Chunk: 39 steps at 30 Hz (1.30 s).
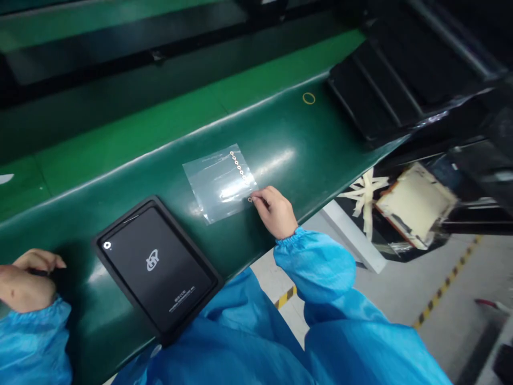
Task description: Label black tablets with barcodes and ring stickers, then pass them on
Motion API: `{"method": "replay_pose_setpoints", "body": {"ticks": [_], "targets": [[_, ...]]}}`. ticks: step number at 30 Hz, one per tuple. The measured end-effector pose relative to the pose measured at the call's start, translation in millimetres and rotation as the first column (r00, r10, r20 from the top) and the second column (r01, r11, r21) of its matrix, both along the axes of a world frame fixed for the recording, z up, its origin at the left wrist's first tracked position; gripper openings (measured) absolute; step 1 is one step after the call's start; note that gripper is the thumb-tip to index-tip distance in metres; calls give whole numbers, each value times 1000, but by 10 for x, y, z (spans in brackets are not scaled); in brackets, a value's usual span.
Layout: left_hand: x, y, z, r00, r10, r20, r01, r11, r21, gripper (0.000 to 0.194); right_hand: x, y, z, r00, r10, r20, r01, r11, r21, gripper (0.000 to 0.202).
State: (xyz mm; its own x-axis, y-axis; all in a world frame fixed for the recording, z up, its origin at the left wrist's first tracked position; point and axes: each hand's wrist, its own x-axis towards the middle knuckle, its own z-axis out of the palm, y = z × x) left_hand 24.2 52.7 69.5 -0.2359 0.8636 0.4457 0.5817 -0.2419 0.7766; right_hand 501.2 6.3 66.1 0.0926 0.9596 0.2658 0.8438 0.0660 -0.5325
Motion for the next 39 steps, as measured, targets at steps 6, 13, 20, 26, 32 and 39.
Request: {"method": "replay_pose_setpoints", "body": {"ticks": [6, 13, 20, 26, 32, 39], "targets": [[-111, -59, -12, 975, 209, 78, -203, 976, -83, 8, 59, -38, -218, 999, 32, -17, -32, 999, 13, 16], [-91, -126, -47, 979, 173, 104, -166, 984, -70, 30, 195, 31, -143, 995, 87, -43, -91, 992, -83, 21], [-184, -254, -45, 981, 164, -102, -171, 982, -73, 25, 243, 35, -132, 999, 17, 40, -7, 973, -229, 21], [-249, -416, -76, 809, -98, -579, -60, 967, -249, 35, 311, 219, -124, 1000, -13, -13, 6, 909, -416, 41], [-297, -779, -30, 873, -105, -477, -16, 970, -243, 79, 217, 113, 9, 992, 5, 129, 36, 949, -314, 27], [133, -979, 451, 954, -153, -258, 121, 983, -134, 16, -745, -82, 555, 947, 310, 91, -318, 943, 100, 11]]}}
